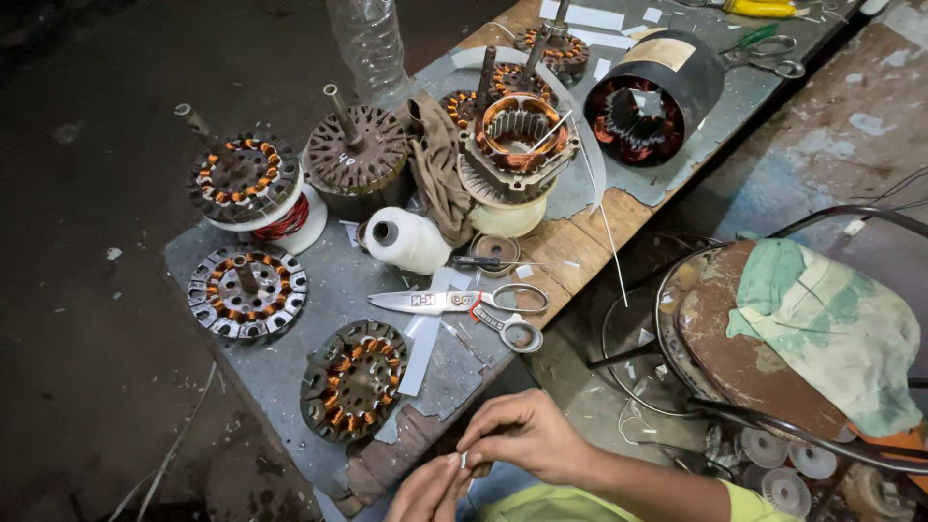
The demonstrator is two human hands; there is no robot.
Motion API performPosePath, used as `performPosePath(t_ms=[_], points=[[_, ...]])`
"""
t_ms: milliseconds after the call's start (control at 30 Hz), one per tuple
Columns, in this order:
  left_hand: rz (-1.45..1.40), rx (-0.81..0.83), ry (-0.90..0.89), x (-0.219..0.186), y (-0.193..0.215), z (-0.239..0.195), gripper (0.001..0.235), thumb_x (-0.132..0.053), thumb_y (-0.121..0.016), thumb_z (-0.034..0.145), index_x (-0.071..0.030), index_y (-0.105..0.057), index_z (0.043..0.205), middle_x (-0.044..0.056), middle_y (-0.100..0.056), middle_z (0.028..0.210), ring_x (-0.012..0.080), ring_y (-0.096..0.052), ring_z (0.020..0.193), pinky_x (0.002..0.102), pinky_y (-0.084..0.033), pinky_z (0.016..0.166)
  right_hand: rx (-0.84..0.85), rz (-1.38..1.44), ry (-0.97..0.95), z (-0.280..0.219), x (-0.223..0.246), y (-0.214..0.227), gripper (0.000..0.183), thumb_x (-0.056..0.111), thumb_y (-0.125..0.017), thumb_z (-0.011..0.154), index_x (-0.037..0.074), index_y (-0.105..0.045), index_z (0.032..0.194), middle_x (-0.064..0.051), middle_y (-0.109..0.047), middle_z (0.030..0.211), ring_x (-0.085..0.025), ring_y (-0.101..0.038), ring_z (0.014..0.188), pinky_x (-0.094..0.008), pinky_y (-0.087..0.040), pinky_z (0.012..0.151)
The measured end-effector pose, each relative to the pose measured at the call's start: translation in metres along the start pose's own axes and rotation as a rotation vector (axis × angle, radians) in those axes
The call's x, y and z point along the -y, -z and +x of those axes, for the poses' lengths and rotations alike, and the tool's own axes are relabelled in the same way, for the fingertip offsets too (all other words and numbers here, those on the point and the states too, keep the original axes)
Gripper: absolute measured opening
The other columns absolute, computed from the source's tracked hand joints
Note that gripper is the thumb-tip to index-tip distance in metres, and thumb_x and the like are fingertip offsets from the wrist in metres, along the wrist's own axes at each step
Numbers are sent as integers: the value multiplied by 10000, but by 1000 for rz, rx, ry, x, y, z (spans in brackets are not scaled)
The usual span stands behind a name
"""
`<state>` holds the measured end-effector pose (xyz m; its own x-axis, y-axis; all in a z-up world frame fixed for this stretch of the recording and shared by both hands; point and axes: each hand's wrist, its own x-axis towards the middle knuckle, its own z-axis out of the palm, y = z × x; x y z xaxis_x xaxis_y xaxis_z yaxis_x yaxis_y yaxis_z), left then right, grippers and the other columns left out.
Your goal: The person inserts small white insulating paper pieces into the slots of a motor stator core. They use scissors to cut the paper to size and a small metal tool to press the pieces into place. The work is performed one slot at a time on a cluttered workbench.
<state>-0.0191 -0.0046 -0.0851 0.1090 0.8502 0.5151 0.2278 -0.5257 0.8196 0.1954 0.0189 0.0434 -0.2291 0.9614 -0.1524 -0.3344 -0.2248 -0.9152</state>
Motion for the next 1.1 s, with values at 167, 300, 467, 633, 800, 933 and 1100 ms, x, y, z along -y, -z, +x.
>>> performPosePath(t_ms=[167,300,467,633,800,933,1100], points=[[-98,46,105,11,8,-6,252,1,-764,850,-57,-771,1094,152,-799,1008,227,-807,927,334,-632,864,-21,-213,182,-4,3,-4,71,-35,-750,889,-48,-779,953,-118,-766,924,-169,-767,801,-288,-636,709],[-32,-8,116,12,5,-3,224,-13,-779,849,-70,-779,1065,146,-798,995,217,-802,942,339,-627,873,-20,-372,311,-5,13,-10,59,-9,-761,910,-23,-769,967,-114,-768,947,-188,-783,836,-286,-643,731],[-84,-7,215,-4,-1,1,220,37,-702,885,-55,-755,1077,164,-798,1030,226,-796,987,358,-636,900,-64,-672,552,-11,13,-19,127,-38,-766,897,-5,-718,1010,-127,-735,977,-249,-760,864,-313,-611,726],[-244,-104,524,-43,-6,35,125,-4,-654,901,-14,-734,997,142,-749,1010,209,-775,892,353,-666,756,-43,-858,858,-1,17,-24,281,-48,-808,895,-23,-646,1122,-157,-686,1019,-318,-691,896,-377,-568,748],[-1100,-145,880,-105,-6,54,206,-101,-611,1008,26,-637,1168,115,-672,1107,182,-666,1002,316,-539,855,30,-797,701,-2,25,-17,280,-15,-801,776,13,-750,1050,-177,-706,1114,-316,-692,1061,-395,-583,859],[-1186,-148,881,-123,-13,67,259,-53,-644,1064,30,-580,1300,127,-625,1177,172,-645,1042,332,-545,822,-12,-525,622,-6,21,-15,210,-82,-702,936,56,-723,1092,-135,-733,1211,-272,-717,1164,-383,-583,1026],[-685,-203,577,-126,2,86,280,19,-655,1001,46,-623,1278,87,-643,1219,168,-692,1047,319,-615,888,-83,-511,350,-8,28,-13,233,-104,-634,984,7,-761,1144,-127,-688,1131,-179,-728,916,-290,-617,823]])
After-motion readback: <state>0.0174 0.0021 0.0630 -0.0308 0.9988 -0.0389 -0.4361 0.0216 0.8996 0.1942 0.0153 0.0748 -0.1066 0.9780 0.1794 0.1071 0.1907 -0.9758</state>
